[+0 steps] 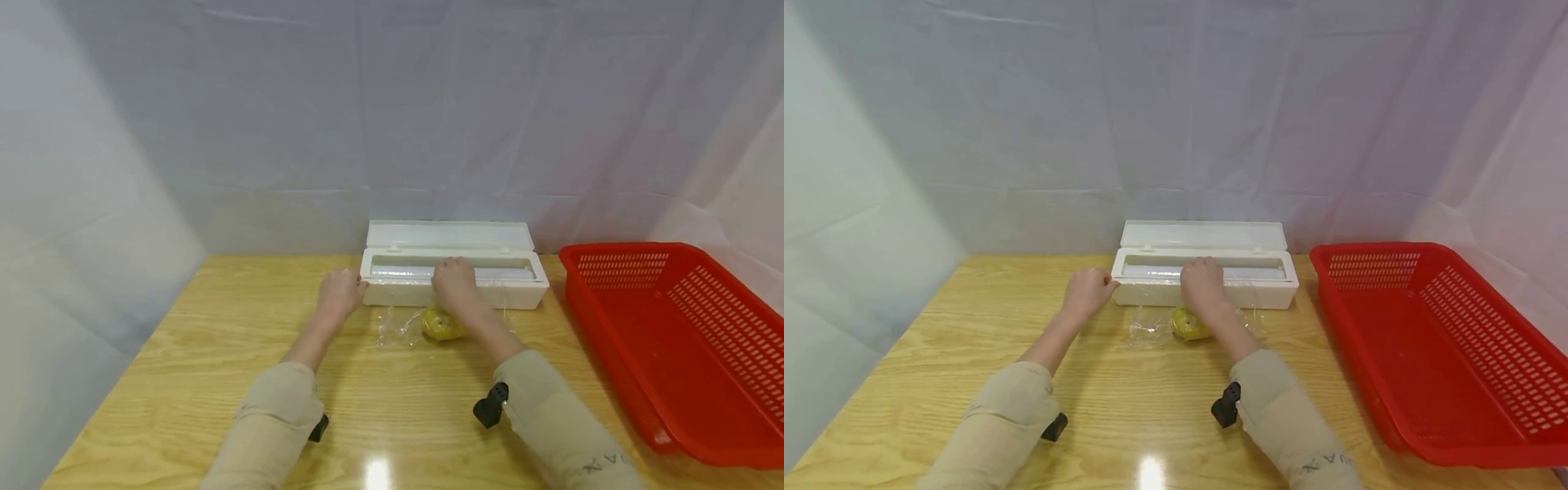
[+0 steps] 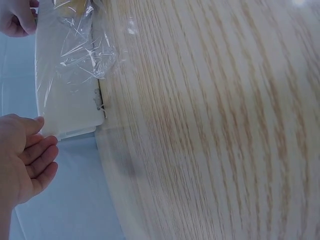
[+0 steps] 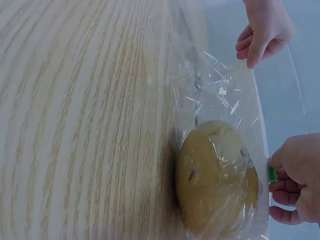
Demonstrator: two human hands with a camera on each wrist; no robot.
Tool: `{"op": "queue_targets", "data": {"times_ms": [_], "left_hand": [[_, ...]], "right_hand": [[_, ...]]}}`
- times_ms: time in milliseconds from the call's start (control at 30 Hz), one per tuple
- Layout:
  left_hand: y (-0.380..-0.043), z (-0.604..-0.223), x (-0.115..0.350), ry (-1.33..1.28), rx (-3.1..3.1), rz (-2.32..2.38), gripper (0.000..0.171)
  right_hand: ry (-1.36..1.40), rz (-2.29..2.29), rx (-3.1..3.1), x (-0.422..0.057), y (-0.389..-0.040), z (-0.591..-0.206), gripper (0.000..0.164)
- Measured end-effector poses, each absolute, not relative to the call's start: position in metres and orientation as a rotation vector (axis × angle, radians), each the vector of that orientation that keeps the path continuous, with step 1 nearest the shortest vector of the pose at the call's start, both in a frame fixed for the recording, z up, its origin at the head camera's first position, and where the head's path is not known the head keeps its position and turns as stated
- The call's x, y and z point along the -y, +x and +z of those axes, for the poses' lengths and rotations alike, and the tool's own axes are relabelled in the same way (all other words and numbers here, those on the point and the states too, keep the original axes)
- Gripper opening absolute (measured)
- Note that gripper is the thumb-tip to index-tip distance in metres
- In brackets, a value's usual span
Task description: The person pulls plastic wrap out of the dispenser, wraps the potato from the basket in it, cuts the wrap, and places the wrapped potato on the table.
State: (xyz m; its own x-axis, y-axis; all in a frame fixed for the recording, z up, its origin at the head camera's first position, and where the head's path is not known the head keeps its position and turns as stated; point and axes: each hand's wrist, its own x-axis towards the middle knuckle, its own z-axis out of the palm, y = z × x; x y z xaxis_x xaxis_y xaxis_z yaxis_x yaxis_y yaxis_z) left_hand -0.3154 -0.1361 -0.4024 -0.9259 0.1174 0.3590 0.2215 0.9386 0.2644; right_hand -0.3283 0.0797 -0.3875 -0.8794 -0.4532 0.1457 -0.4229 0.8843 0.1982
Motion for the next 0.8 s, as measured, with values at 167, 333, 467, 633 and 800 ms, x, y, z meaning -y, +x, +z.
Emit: {"op": "queue_targets", "data": {"times_ms": [167,333,467,633,800], "left_hand": [[-0.315,-0.402,0.137,-0.231,2.771,-0.444,0.029],[-0.314,-0.4,0.136,-0.212,2.799,-0.444,0.031],[-0.314,-0.398,0.135,-0.206,2.825,-0.452,0.035],[-0.314,-0.399,0.135,-0.193,2.838,-0.475,0.035],[-0.314,-0.4,0.136,-0.179,2.83,-0.483,0.035]], "right_hand": [[0.67,-0.239,2.907,-0.071,-0.328,-0.385,0.009],[0.68,-0.273,2.904,-0.065,-0.326,-0.383,0.012],[0.671,-0.213,2.903,-0.063,-0.327,-0.385,0.013],[0.676,-0.132,2.91,-0.058,-0.328,-0.385,0.016],[0.671,-0.067,2.912,-0.053,-0.329,-0.385,0.02]]}}
